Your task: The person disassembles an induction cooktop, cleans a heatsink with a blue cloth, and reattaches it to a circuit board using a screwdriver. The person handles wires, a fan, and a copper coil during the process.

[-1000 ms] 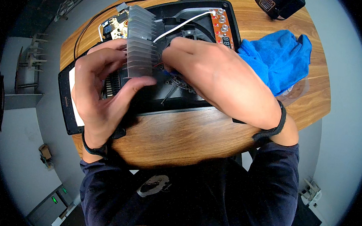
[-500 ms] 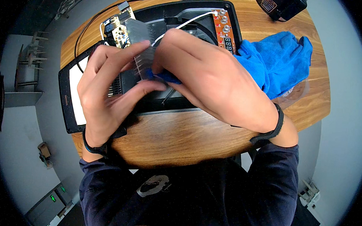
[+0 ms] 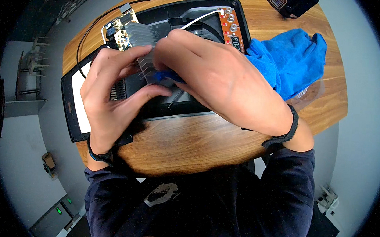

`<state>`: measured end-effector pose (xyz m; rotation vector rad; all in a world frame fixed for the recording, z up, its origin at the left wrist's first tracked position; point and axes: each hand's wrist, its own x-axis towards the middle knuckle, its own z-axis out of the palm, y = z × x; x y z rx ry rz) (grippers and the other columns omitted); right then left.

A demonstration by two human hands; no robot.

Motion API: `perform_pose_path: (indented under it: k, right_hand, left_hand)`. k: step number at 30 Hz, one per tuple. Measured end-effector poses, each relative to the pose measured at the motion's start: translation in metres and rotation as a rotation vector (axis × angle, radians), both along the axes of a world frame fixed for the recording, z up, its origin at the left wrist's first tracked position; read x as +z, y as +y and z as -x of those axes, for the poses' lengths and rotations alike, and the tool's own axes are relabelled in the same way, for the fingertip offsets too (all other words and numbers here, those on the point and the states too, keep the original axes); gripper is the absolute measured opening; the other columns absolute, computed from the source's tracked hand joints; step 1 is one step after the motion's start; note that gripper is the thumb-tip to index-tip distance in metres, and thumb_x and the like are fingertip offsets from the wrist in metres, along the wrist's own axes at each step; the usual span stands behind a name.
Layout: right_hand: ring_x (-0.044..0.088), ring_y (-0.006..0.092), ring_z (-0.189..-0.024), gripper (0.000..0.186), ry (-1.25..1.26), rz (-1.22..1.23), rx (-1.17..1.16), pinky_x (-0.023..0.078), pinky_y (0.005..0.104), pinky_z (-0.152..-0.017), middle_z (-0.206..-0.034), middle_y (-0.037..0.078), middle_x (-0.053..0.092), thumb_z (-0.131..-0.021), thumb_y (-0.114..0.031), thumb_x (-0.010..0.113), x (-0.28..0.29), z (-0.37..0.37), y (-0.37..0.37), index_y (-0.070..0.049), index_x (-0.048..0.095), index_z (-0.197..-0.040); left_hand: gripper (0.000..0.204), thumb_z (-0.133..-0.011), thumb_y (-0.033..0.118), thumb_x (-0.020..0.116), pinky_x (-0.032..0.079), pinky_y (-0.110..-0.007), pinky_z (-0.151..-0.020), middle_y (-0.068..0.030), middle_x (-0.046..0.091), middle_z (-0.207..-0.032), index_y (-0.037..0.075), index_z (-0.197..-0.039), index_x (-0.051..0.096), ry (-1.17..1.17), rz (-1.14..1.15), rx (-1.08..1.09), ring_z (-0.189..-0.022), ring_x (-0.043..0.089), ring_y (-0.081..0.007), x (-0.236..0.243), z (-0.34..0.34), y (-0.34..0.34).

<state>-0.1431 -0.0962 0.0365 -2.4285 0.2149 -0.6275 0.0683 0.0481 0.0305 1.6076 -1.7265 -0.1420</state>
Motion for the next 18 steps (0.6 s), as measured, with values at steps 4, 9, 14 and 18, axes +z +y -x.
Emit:
perform_pose_path:
  k: [4, 9, 14, 18]
  right_hand:
    - [0.075, 0.0341, -0.112, 0.035, 0.028, -0.014, -0.021, 0.062, 0.0410, -0.097, -0.120, 0.013, 0.072, -0.095, 0.000, 0.084, 0.001, -0.001, 0.003, -0.002, 0.076, -0.128]
    - [0.074, 0.0311, -0.108, 0.045, -0.069, -0.058, 0.063, 0.061, 0.0399, -0.091, -0.118, 0.012, 0.072, -0.095, 0.002, 0.083, -0.001, -0.005, -0.001, -0.006, 0.080, -0.140]
    - [0.072, 0.0289, -0.101, 0.046, -0.054, -0.071, 0.131, 0.060, 0.0400, -0.085, -0.115, 0.010, 0.072, -0.093, 0.003, 0.083, 0.003, -0.003, -0.005, -0.004, 0.082, -0.138]
    - [0.073, 0.0283, -0.102, 0.044, -0.095, -0.101, 0.148, 0.061, 0.0392, -0.087, -0.114, 0.011, 0.075, -0.090, 0.004, 0.085, 0.005, -0.002, -0.008, -0.002, 0.083, -0.134]
  left_hand:
    - [0.078, -0.071, 0.014, 0.107, 0.067, -0.035, -0.091, -0.0084, 0.073, -0.113, 0.005, -0.144, 0.078, 0.074, 0.012, 0.000, -0.102, 0.076, -0.0200, -0.001, 0.001, 0.000]
    - [0.081, -0.067, 0.015, 0.106, 0.060, -0.033, -0.083, -0.0059, 0.069, -0.104, 0.006, -0.143, 0.079, 0.064, 0.009, 0.012, -0.094, 0.072, -0.0186, 0.003, 0.001, 0.002]
    - [0.085, -0.062, 0.018, 0.106, 0.051, -0.033, -0.077, -0.0032, 0.062, -0.094, 0.007, -0.143, 0.081, 0.050, 0.005, -0.003, -0.086, 0.066, -0.0177, 0.000, -0.002, 0.003]
    - [0.085, -0.064, 0.021, 0.105, 0.053, -0.035, -0.080, -0.0028, 0.061, -0.099, 0.007, -0.144, 0.082, 0.032, -0.005, -0.042, -0.093, 0.065, -0.0186, 0.009, -0.003, 0.001]
